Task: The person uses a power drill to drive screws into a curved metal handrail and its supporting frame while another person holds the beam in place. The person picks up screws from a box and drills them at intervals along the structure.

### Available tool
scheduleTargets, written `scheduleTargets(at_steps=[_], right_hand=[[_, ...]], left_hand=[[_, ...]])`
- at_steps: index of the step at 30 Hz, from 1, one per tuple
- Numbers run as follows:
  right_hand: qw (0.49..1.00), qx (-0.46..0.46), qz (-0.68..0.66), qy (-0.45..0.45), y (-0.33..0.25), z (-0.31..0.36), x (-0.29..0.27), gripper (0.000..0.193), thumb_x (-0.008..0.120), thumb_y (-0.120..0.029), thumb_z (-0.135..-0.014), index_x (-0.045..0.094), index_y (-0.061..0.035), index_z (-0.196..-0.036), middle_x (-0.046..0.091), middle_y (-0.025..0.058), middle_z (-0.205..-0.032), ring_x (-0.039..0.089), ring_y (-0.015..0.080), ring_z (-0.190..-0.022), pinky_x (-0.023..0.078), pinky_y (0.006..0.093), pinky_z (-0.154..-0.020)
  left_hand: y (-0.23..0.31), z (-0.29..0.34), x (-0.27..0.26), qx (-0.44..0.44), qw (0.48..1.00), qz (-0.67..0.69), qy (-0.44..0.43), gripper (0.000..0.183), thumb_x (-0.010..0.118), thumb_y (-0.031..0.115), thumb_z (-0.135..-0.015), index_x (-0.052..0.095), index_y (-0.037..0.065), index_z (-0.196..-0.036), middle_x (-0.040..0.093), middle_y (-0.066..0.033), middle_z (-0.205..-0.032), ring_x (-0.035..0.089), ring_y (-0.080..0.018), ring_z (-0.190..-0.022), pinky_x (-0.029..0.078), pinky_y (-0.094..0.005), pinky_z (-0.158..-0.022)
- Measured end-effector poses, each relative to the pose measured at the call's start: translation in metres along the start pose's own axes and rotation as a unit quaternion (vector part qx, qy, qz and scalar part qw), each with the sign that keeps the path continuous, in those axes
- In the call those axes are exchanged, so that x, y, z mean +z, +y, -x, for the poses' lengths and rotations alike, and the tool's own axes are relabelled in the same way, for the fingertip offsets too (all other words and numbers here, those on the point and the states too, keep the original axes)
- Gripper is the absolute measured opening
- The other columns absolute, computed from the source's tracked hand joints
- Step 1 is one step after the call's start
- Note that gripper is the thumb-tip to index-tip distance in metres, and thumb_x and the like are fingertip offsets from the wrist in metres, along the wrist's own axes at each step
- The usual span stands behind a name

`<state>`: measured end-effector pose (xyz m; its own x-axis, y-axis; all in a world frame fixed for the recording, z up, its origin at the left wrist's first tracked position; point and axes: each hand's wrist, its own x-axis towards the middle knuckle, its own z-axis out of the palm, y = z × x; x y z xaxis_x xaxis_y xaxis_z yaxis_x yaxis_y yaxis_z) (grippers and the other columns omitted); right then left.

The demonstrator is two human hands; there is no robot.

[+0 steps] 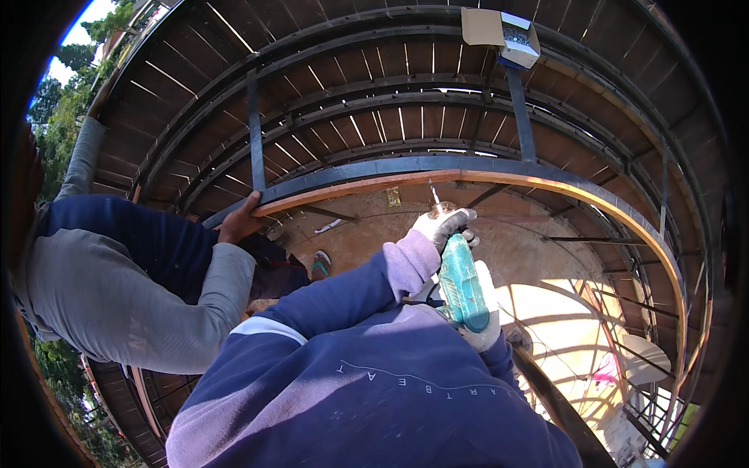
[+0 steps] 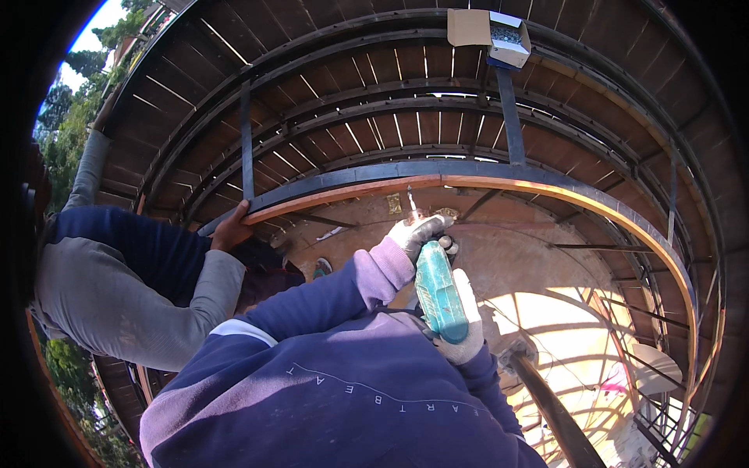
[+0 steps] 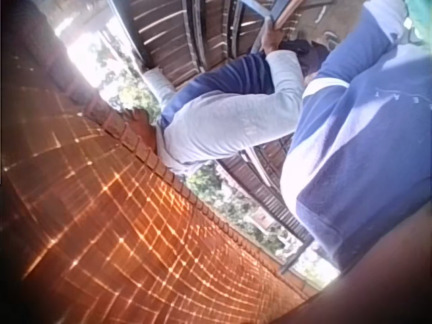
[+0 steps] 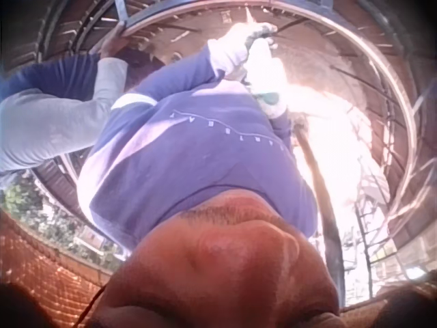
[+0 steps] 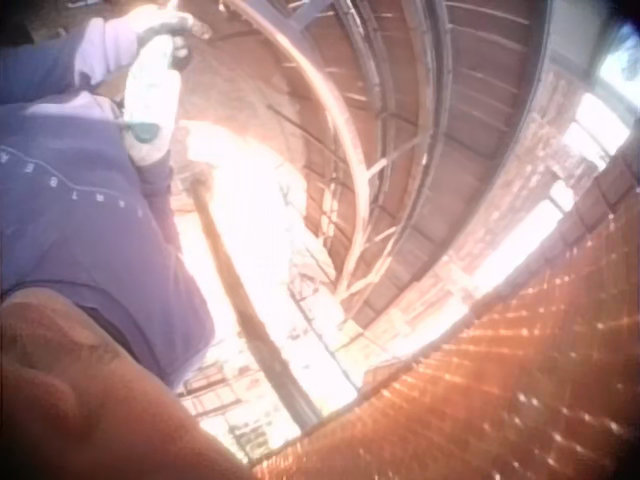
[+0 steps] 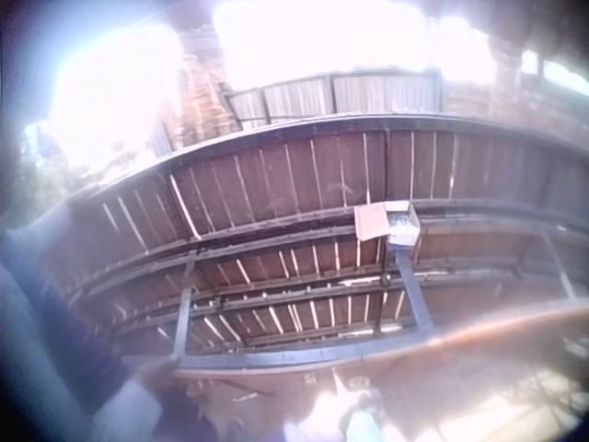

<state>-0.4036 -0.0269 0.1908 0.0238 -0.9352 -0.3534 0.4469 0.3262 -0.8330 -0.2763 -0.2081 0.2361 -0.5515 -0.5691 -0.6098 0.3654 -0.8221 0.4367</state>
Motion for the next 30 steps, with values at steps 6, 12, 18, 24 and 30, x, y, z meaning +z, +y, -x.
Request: scheduleTargets(at_steps=[6, 12, 18, 24, 30], right_hand=[[0.992, 0.041, -0.103, 0.064, 0.0, -0.013, 0.011, 0.057, 0.049, -0.043, -0.098, 0.049, -0.0005, -0.136, 0.064, 0.0146, -0.114, 0.065, 0.0198, -0.095, 0.055, 0.0319, -0.081], [0.971, -0.133, 0.097, 0.174, 0.0, -0.015, 0.043, 0.062, 0.037, -0.056, -0.105, 0.057, -0.0027, -0.13, 0.068, 0.0127, -0.105, 0.067, 0.0174, -0.085, 0.057, 0.0295, -0.075], [0.998, 0.011, -0.043, -0.046, 0.02, -0.017, -0.012, 0.105, 0.086, -0.02, -0.077, 0.019, -0.0028, -0.157, 0.058, 0.0176, -0.132, 0.063, 0.0214, -0.108, 0.055, 0.0317, -0.088], [0.898, 0.153, -0.406, -0.078, 0.006, -0.037, -0.002, 0.061, 0.05, -0.05, -0.102, 0.044, -0.0053, -0.143, 0.063, 0.0159, -0.119, 0.065, 0.023, -0.095, 0.058, 0.0325, -0.066], [0.924, 0.158, -0.347, -0.001, -0.015, -0.03, 0.013, 0.056, 0.039, -0.051, -0.106, 0.051, -0.0064, -0.138, 0.066, 0.0152, -0.108, 0.066, 0.0216, -0.087, 0.057, 0.0308, -0.063]], left_hand=[[-0.007, -0.005, -0.001, -0.013, 1.0, 0.009, 0.006, 0.011, 0.068, 0.014, -0.094, 0.061, 0.006, -0.094, 0.06, -0.0036, -0.069, 0.066, -0.0209, -0.07, 0.057, -0.0378, -0.062], [-0.011, -0.011, -0.007, -0.025, 0.999, 0.032, 0.015, 0.012, 0.069, 0.013, -0.093, 0.062, 0.005, -0.096, 0.061, -0.0046, -0.07, 0.067, -0.0228, -0.071, 0.059, -0.0408, -0.064], [-0.012, -0.023, -0.023, -0.015, 0.999, 0.051, -0.001, 0.016, 0.07, 0.018, -0.092, 0.062, 0.007, -0.1, 0.064, -0.006, -0.072, 0.068, -0.025, -0.074, 0.06, -0.0428, -0.067], [-0.011, -0.027, -0.027, -0.011, 0.998, 0.067, 0.006, 0.017, 0.07, 0.019, -0.092, 0.062, 0.007, -0.1, 0.065, -0.0072, -0.074, 0.068, -0.0264, -0.075, 0.059, -0.044, -0.068], [-0.012, -0.03, -0.03, -0.011, 0.998, 0.056, 0.006, 0.016, 0.068, 0.018, -0.094, 0.063, 0.006, -0.103, 0.064, -0.0072, -0.075, 0.068, -0.0268, -0.075, 0.059, -0.0434, -0.069]])
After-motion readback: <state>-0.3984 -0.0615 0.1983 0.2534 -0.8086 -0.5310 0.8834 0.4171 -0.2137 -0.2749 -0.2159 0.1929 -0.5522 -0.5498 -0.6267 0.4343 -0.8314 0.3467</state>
